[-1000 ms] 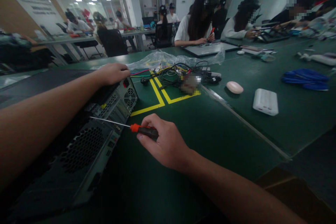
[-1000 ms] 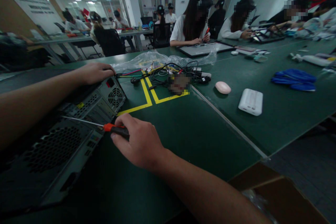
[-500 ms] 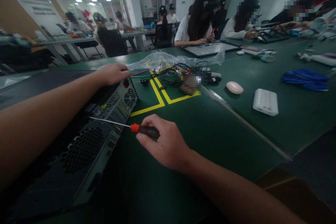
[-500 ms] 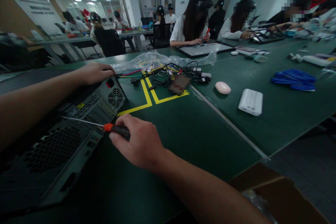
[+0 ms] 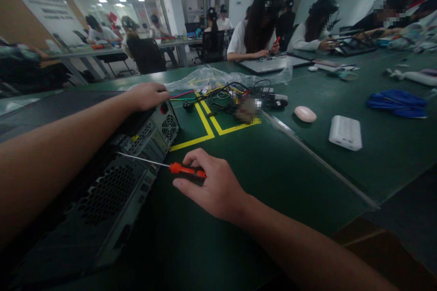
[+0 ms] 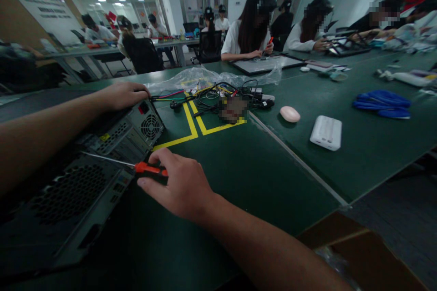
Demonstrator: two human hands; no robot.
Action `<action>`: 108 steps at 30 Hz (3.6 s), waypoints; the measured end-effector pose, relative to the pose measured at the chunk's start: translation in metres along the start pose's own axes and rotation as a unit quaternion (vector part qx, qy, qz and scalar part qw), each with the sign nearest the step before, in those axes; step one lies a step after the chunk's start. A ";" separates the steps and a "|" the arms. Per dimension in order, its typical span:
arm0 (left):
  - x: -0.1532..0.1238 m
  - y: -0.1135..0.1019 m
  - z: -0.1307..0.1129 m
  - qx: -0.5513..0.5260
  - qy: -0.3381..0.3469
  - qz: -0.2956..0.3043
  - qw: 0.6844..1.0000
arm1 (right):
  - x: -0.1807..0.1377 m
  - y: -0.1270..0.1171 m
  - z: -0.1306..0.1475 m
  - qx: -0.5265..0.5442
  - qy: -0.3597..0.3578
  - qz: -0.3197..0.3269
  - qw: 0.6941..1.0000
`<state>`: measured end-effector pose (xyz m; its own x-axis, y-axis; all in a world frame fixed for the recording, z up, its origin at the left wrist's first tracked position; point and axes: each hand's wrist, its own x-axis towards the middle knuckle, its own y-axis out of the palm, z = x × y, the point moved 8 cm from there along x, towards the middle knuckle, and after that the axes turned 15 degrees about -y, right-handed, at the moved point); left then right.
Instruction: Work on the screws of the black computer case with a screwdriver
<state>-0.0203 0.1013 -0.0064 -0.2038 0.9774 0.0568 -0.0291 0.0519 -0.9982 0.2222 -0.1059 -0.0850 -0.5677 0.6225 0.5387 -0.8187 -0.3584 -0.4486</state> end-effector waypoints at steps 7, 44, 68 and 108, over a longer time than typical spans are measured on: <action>-0.006 0.003 -0.004 0.022 0.019 0.005 1.000 | 0.000 0.001 -0.002 -0.007 -0.010 -0.003 1.000; 0.001 0.000 0.001 0.001 0.003 -0.004 1.000 | 0.001 -0.003 0.002 -0.012 -0.016 -0.020 1.000; -0.003 -0.003 -0.002 -0.004 0.005 0.004 1.000 | 0.000 0.001 0.001 0.014 0.015 0.007 1.000; -0.024 -0.008 -0.015 0.026 -0.004 0.021 0.999 | 0.002 -0.010 0.002 -0.018 -0.011 -0.041 0.999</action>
<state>-0.0006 0.0804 -0.0001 -0.2139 0.9767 0.0153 -0.0720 -0.0001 -0.9974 0.2290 -0.1025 -0.0774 -0.5009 0.6339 0.5893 -0.8591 -0.2817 -0.4273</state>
